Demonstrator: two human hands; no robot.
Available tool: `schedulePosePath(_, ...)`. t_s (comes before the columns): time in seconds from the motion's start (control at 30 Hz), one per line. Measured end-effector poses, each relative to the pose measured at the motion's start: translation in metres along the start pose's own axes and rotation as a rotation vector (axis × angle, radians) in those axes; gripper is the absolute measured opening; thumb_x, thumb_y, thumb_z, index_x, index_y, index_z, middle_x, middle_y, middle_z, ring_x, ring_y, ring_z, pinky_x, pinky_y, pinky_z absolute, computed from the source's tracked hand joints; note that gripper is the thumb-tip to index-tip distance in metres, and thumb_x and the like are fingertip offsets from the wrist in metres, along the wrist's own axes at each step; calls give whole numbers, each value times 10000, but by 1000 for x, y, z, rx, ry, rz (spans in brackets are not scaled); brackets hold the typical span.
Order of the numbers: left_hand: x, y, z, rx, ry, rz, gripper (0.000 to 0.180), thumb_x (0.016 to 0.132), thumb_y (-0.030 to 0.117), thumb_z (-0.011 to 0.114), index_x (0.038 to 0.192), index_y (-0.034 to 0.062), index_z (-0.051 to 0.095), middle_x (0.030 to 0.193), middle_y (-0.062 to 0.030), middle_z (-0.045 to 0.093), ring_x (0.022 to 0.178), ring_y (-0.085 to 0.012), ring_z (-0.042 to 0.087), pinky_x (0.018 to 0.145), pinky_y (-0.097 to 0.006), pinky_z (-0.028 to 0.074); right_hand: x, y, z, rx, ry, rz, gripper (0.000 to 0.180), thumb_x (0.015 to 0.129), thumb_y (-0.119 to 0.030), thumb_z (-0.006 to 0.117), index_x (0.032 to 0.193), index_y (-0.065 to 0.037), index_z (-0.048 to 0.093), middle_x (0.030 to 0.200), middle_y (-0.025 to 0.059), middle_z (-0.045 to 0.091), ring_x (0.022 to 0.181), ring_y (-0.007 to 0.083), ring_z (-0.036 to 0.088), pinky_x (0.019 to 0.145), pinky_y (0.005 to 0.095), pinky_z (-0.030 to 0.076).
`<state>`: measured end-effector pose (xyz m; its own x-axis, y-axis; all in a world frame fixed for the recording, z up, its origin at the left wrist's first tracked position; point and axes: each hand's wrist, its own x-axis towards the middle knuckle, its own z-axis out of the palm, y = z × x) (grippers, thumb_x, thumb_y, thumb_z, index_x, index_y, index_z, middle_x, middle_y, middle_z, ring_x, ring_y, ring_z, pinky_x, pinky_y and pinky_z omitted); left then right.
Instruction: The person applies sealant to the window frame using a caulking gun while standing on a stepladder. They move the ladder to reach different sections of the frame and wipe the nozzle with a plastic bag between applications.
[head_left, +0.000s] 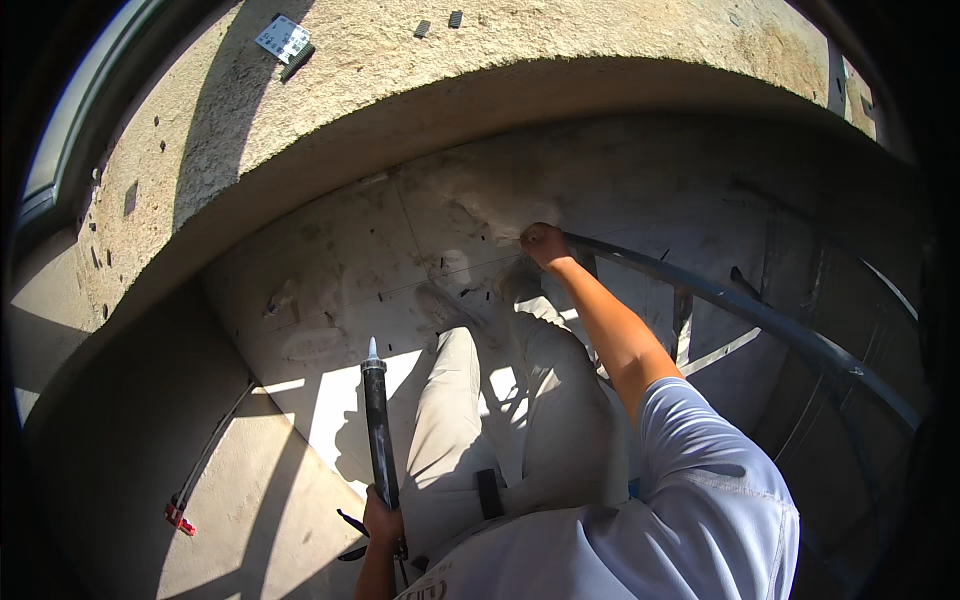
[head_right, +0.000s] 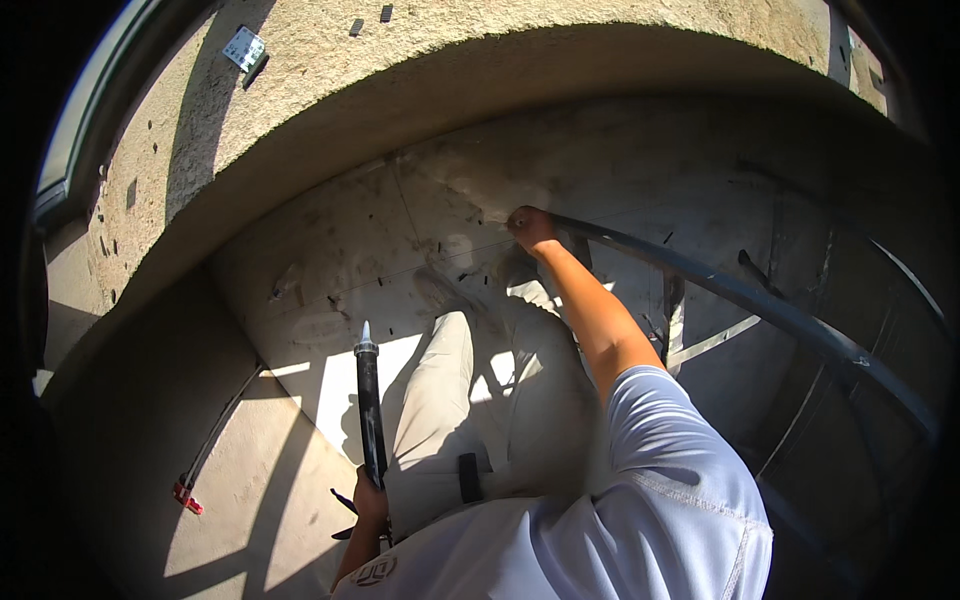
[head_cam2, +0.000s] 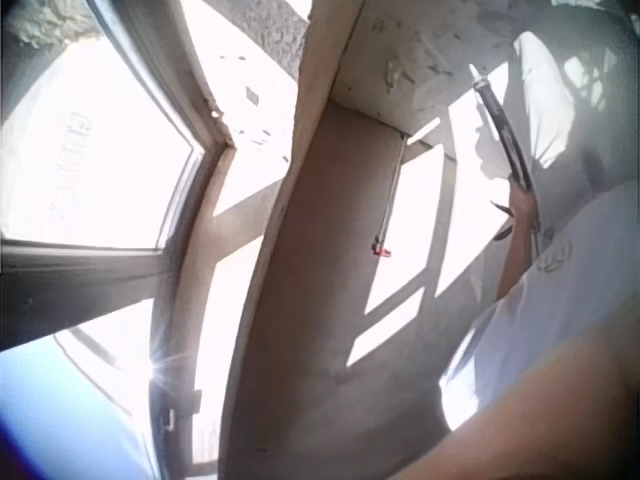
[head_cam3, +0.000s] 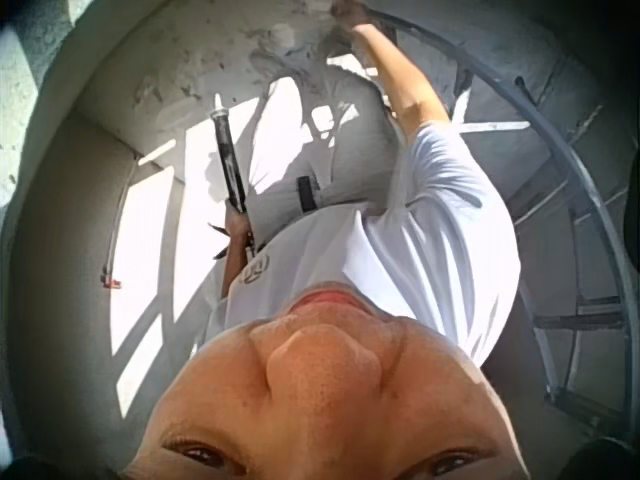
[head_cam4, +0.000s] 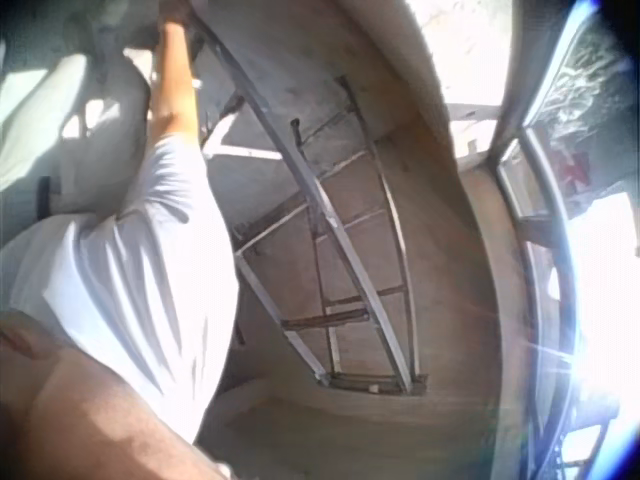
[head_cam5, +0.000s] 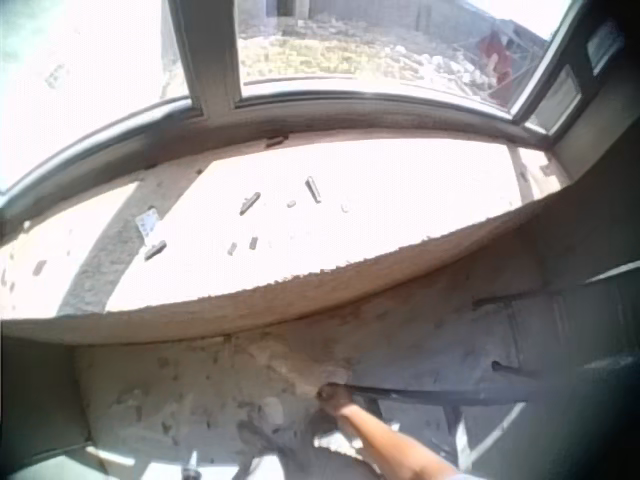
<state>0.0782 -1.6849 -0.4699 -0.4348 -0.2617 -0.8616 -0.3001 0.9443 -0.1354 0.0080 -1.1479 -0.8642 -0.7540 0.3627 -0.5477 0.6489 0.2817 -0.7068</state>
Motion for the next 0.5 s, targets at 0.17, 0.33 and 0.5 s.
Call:
schedulePosePath(0.17,-25,-5,-35,-36,3,78,700,723,220,794,1344,57,515,1045,-204,711,963,-407,710,845,-477,553,-94,-101,-87,812,-133,163,66,912,2,752,947,-14,698,973,51,745,925,133,700,852,267,550)
schedulePosePath(0.33,-53,-5,-81,-207,132,370,644,714,210,770,1310,76,563,1005,-172,719,925,-386,721,810,-439,561,-168,-236,-174,921,-207,152,99,935,-22,752,1013,-49,697,1023,38,738,949,129,708,892,270,561)
schedulePosePath(0.5,-82,-6,-134,-272,212,580,715,710,207,767,1379,81,549,1154,-210,707,1085,-417,682,933,-471,535,-226,-382,-233,829,-314,-86,157,910,-53,796,1054,-41,737,1056,36,744,980,117,686,928,270,533)
